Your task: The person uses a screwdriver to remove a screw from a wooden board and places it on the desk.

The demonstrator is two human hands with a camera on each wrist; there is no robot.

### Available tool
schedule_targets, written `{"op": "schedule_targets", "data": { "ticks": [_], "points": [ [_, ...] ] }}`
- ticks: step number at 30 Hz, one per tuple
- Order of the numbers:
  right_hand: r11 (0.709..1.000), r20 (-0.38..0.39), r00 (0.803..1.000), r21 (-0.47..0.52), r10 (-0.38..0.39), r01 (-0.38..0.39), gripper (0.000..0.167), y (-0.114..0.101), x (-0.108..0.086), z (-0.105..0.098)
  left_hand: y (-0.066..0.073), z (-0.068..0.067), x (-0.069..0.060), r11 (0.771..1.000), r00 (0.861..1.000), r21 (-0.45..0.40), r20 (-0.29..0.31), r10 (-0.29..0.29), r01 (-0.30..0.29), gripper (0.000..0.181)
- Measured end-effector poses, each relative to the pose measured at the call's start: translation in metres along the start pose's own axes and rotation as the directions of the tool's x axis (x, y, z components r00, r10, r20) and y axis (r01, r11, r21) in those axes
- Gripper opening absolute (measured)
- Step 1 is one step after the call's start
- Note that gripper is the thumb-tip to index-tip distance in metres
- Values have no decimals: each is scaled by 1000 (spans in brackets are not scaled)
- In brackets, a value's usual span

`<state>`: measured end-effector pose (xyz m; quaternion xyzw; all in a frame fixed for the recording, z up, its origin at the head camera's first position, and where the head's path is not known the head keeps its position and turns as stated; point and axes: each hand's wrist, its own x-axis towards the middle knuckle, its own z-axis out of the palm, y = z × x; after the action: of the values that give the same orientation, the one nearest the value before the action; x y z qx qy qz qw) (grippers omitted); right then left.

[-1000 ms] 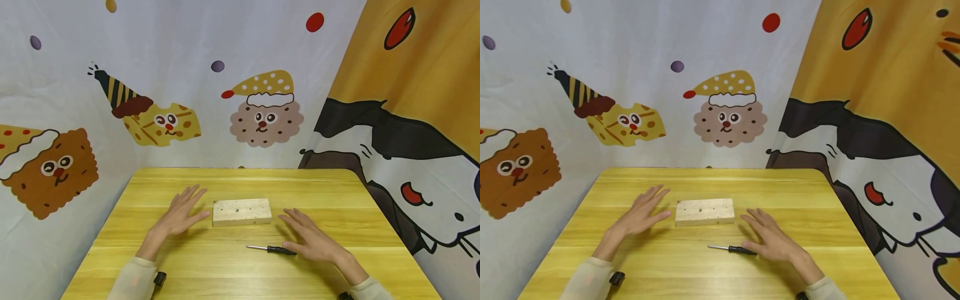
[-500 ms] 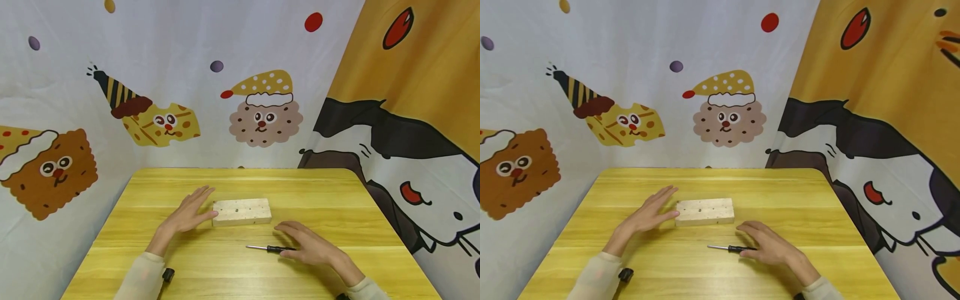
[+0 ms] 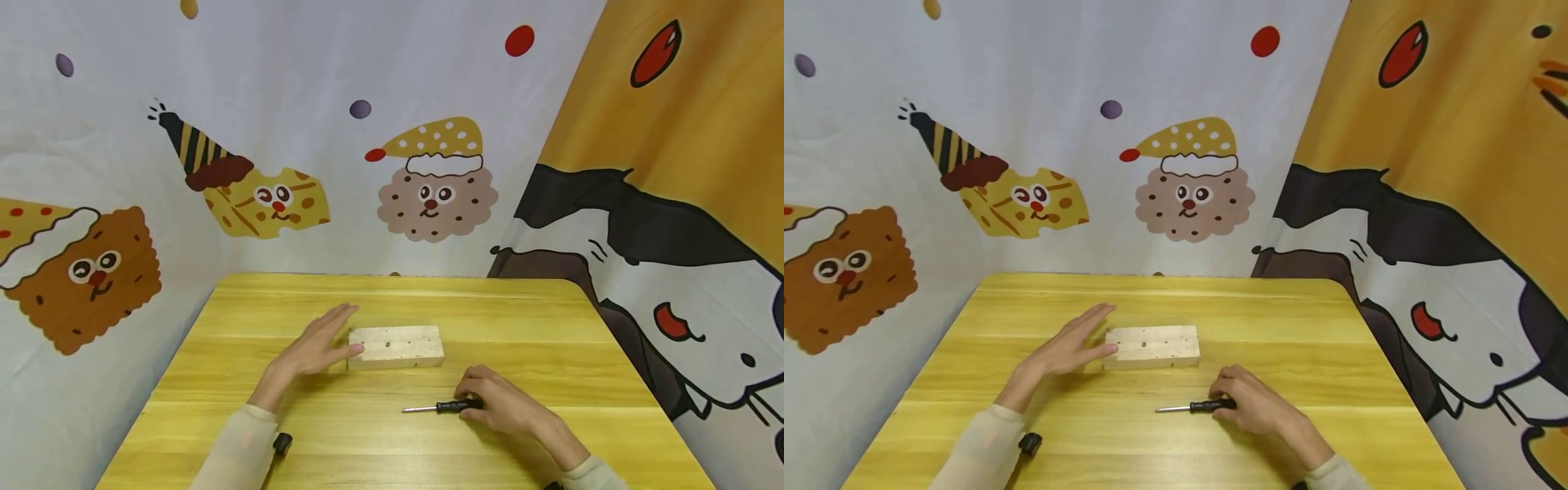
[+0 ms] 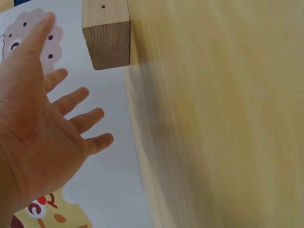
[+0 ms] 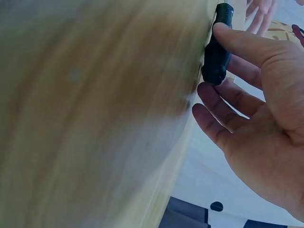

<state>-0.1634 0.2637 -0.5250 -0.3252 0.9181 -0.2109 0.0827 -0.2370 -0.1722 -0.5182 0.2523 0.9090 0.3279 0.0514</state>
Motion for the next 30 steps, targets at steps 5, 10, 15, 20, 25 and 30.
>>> {"op": "schedule_targets", "data": {
  "ticks": [5, 10, 15, 20, 25, 30],
  "points": [
    [1000, 23, 1000, 14, 8, -9, 14, 0, 0, -2, 1, 2, 4, 1000, 1000, -9, 21, 6, -6, 90],
    [1000, 17, 1000, 3, -3, 3, 12, 2, 0, -1, 0, 4, 6, 1000, 999, -10, 37, 7, -6, 92],
    [1000, 20, 1000, 6, 16, -16, 14, 2, 0, -2, 2, 5, 8, 1000, 999, -21, 53, -7, 8, 94],
    [999, 26, 999, 29, 27, -28, 15, 0, -1, -8, 3, 6, 10, 999, 998, -36, 65, -11, 13, 93],
    [997, 14, 1000, 81, 18, -19, 11, 2, -2, -14, 2, 8, 13, 1000, 997, -31, 73, 2, 1, 92],
    [986, -39, 994, 127, -101, 106, 17, 12, -4, -16, 2, 10, 14, 999, 997, -34, 83, -4, 7, 91]
  ]
}}
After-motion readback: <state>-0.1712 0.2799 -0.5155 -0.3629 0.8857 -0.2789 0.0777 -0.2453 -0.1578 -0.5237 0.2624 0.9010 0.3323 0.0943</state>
